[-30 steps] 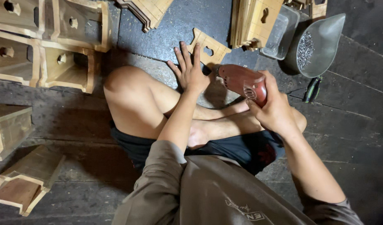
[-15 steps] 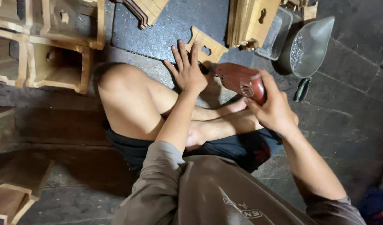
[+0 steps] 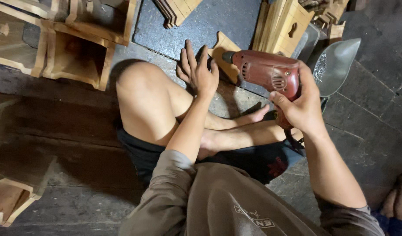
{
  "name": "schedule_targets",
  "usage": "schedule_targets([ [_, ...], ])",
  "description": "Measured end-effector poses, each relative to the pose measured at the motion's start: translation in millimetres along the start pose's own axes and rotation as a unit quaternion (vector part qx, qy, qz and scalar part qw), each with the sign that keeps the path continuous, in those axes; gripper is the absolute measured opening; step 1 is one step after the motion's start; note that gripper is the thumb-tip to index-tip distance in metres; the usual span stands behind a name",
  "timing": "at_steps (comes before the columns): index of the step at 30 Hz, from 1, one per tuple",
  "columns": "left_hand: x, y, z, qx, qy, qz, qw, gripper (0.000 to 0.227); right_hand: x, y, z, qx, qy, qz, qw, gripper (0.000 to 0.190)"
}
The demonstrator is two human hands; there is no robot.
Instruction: The person drills a hole in a small wooden piece using a power drill while holding it against other wooden components on the floor.
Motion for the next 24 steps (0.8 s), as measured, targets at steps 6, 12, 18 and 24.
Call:
schedule_targets([
  [6,1,-2,2,0.027,0.009,-0.019,0.999,0.044,7,-5,11,-0.020,-0.002,0.035,0.999,0.075],
  [12,1,-2,5,0.042,0.001,-0.019,0.999,0.036,0,-7,14,-0.045,0.003,0.070,0.997,0.077],
  [18,-1,3,15,-0.061,-0.059,0.035,0.996,0.092,-39,-21,18,-0.101,0.075,0.140,0.982,0.075],
  [24,-3,10,27,-0.148,-0.066,0.036,0.986,0.072,-38,-22,28,-0.109,0.111,0.173,0.973,0.079],
])
Point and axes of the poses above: each hand's wrist, its own y-axis away from the middle knuckle, its own z-axis out of the palm, x = y × z, the point moved 3 cm from there along -y, towards the middle knuckle, and after that the axes turned 1 degree about -y, right-handed, at the moved point
